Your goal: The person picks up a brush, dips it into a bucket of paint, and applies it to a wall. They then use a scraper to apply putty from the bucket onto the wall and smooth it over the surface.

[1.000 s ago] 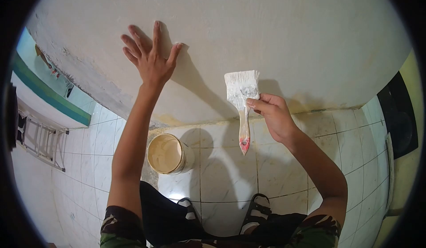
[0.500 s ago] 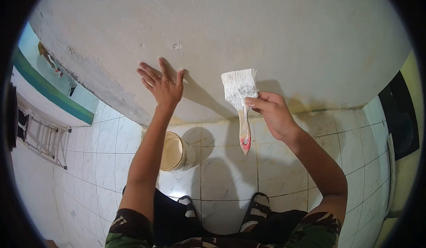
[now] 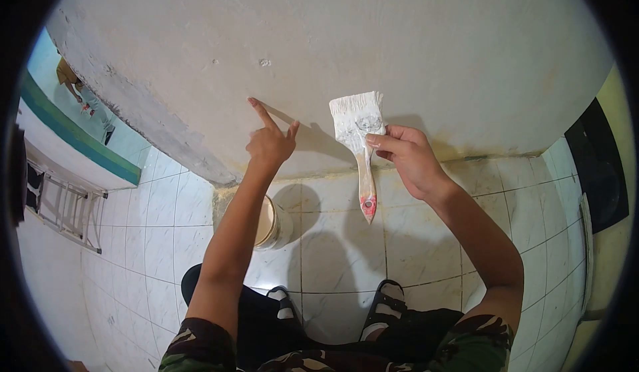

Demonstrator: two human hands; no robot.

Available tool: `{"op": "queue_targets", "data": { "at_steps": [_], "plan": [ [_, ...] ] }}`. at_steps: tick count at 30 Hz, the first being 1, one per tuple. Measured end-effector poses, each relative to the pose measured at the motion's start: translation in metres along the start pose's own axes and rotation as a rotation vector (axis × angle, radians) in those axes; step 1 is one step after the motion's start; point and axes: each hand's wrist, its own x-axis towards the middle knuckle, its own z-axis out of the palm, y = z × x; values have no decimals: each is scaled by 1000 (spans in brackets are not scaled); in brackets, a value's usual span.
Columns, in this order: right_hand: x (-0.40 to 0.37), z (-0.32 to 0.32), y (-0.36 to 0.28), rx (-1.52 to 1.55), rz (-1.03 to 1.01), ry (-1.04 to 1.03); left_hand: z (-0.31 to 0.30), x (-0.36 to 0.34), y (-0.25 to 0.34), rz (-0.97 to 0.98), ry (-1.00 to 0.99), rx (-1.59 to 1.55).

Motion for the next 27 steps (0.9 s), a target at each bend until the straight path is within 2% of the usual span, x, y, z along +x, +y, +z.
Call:
{"op": "queue_targets", "data": {
  "at_steps": [1, 2, 4, 5, 7, 8, 12, 16, 18, 22, 24, 25, 27],
  "plan": [
    [-1, -1, -1, -3, 7, 3, -15, -3, -4, 68, -182, -164],
    [-2, -2, -2, -4, 10, 5, -9, 1, -10, 68, -186, -166],
    [-6, -4, 0, 34, 21, 22, 1, 6, -21, 637, 275, -487],
    [-6, -6, 1, 35, 23, 25, 4, 14, -22, 638, 272, -488],
    [-5, -9, 5, 44, 41, 39, -7, 30, -14, 758, 13, -412],
    [-5, -9, 3, 39, 40, 41, -5, 42, -17, 704, -79, -345],
    [-4, -7, 0, 53, 40, 25, -6, 67, -36, 784, -98, -168],
    [-1, -12, 3, 32, 33, -34, -16, 67, -42, 743, -189, -123],
    [-3, -5, -1, 52, 28, -23, -21, 71, -59, 695, -394, -259],
    [-4, -1, -4, 67, 28, -36, -2, 71, -113, 723, -350, -315],
    [-4, -2, -2, 62, 27, -45, 0, 57, -131, 687, -137, -62],
    [-4, -3, -1, 54, 27, -54, 0, 46, -133, 688, -139, -64],
    [-4, -1, 0, 58, 26, -43, 0, 26, -130, 570, -83, -75]
  ]
}}
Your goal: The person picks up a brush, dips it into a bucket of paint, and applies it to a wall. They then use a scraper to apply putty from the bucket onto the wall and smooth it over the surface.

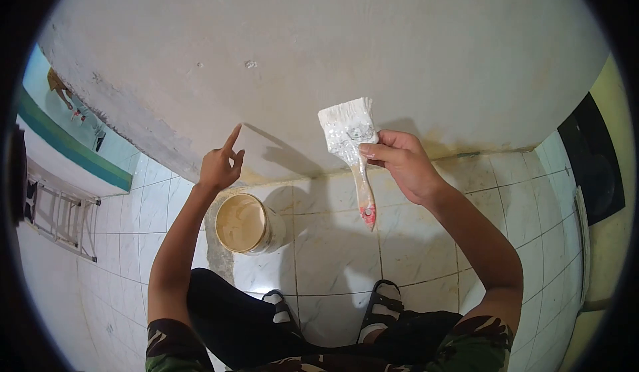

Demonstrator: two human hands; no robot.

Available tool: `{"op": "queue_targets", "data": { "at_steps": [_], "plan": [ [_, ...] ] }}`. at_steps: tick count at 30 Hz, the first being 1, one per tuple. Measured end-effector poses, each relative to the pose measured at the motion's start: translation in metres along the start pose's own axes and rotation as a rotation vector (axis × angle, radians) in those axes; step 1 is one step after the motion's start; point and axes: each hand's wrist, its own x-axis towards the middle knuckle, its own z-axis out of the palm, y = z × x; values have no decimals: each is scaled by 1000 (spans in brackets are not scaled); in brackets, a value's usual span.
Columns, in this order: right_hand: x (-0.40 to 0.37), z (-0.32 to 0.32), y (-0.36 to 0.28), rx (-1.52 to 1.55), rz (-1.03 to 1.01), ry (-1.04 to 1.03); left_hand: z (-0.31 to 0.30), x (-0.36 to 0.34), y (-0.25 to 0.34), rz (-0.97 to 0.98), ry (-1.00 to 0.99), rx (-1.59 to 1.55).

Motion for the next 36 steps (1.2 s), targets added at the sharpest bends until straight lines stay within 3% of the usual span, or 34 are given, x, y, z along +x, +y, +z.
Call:
{"op": "queue_targets", "data": {
  "at_steps": [2, 4, 6, 8, 12, 14, 15, 21, 36],
  "plan": [
    [1, 2, 4, 5, -1, 22, -10, -5, 40, -9, -12, -28],
    [5, 5, 12, 39, -35, 45, -13, -17, 93, -11, 46, -482],
    [7, 11, 15, 41, -46, 33, -23, -46, 145, -228, -151, -883],
    [9, 17, 19, 53, -65, 16, -27, -68, 174, -276, -216, -1098],
    [7, 29, 29, 122, -54, 17, -36, -70, 193, -285, -247, -1049],
    [8, 35, 30, 154, -26, 26, -32, -70, 189, -273, -609, -1171],
    [7, 37, 30, 152, -37, 13, -30, -71, 187, -252, -674, -1252],
    [6, 39, 23, 128, -111, 25, -21, -78, 190, -198, -605, -1463],
    [3, 43, 21, 133, -78, -73, -28, -77, 184, -237, -380, -1391]
  ]
}}
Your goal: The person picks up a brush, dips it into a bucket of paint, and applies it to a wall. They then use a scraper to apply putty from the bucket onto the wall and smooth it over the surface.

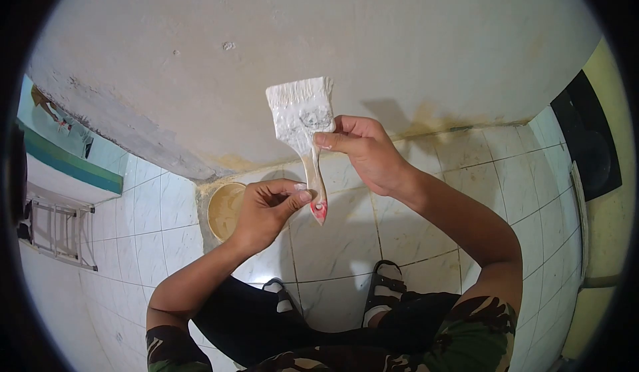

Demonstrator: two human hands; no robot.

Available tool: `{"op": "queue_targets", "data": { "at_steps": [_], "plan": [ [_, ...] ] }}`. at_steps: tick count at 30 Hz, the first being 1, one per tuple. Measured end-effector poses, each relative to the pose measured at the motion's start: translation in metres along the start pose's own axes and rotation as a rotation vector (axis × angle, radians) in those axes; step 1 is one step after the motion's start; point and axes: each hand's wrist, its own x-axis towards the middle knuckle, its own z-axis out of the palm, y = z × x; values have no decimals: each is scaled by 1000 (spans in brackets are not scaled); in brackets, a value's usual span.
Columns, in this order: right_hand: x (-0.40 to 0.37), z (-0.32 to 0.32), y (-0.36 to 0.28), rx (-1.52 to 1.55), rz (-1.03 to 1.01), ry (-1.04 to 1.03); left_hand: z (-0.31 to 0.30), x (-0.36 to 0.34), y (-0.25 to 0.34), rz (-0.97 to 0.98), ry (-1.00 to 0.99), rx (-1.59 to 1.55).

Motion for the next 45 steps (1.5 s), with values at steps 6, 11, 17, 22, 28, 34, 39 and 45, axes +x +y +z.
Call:
{"op": "queue_targets", "data": {
  "at_steps": [6, 11, 17, 22, 28, 34, 39, 45],
  "plan": [
    [-5, 9, 11, 62, 49, -41, -1, 0, -1, 3, 35, 12],
    [-8, 10, 16, 127, 101, -76, -4, 4, -3, 96, 79, -28],
    [-12, 11, 20, 244, 183, -110, -5, 5, -3, 227, 282, 233],
    [-12, 14, 20, 253, 179, -131, -14, 7, -1, 348, 422, 404],
    [-12, 10, 19, 242, 186, -69, -43, 25, 3, 477, 628, 395],
    [-6, -4, 16, 143, 122, -29, -127, 62, 61, 1052, 1009, 1198],
    [0, -4, 13, 111, 116, -26, -190, 123, 84, 830, 1233, 1461],
    [1, -5, 14, 110, 130, -16, -210, 147, 33, 591, 1295, 1341]
  ]
}}
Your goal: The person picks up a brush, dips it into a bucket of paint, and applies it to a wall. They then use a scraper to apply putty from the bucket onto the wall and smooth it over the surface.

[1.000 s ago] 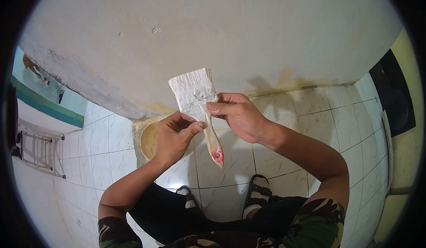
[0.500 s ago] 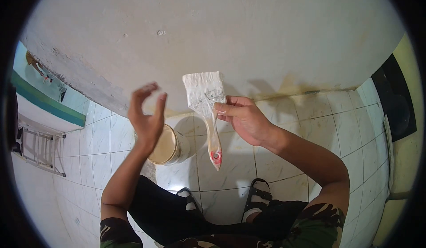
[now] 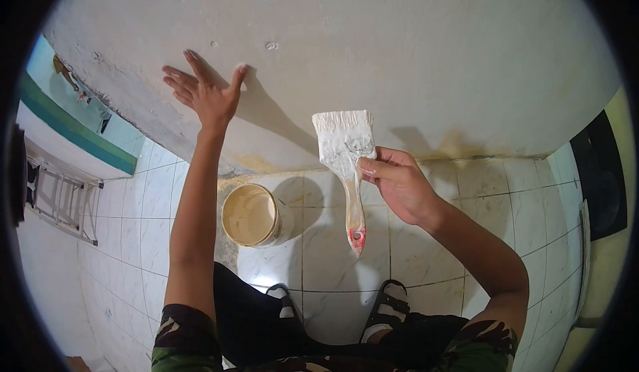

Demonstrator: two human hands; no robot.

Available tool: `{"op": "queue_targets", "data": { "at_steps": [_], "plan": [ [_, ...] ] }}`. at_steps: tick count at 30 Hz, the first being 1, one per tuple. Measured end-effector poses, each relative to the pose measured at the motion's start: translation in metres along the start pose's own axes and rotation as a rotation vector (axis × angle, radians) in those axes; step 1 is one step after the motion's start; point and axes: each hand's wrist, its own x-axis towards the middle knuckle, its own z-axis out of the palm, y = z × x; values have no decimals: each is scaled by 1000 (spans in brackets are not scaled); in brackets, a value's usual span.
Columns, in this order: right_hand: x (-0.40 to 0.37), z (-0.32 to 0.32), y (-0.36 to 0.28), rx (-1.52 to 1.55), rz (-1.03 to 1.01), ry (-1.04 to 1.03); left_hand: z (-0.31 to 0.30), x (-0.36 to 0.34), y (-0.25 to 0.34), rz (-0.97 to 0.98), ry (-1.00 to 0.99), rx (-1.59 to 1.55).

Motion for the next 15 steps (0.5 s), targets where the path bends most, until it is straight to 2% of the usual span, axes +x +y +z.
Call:
{"op": "queue_targets", "data": {
  "at_steps": [5, 9, 11, 12, 13, 15],
  "plan": [
    [-3, 2, -8, -1, -14, -17, 5, -27, 0, -62, -43, -16],
    [-5, -4, -7, 6, -59, -83, 1, -70, -25, 43, -130, 59],
    [-8, 3, -11, -56, -95, -89, -14, -84, -32, 33, -429, 230],
    [-11, 5, -12, -52, -96, -87, -29, -86, -21, 8, -515, 347],
    [-12, 6, -14, -76, -105, -63, -41, -91, -11, 10, -515, 347],
    [-13, 6, -16, -104, -116, -38, -64, -102, 14, -247, -746, 6]
  ]
}}
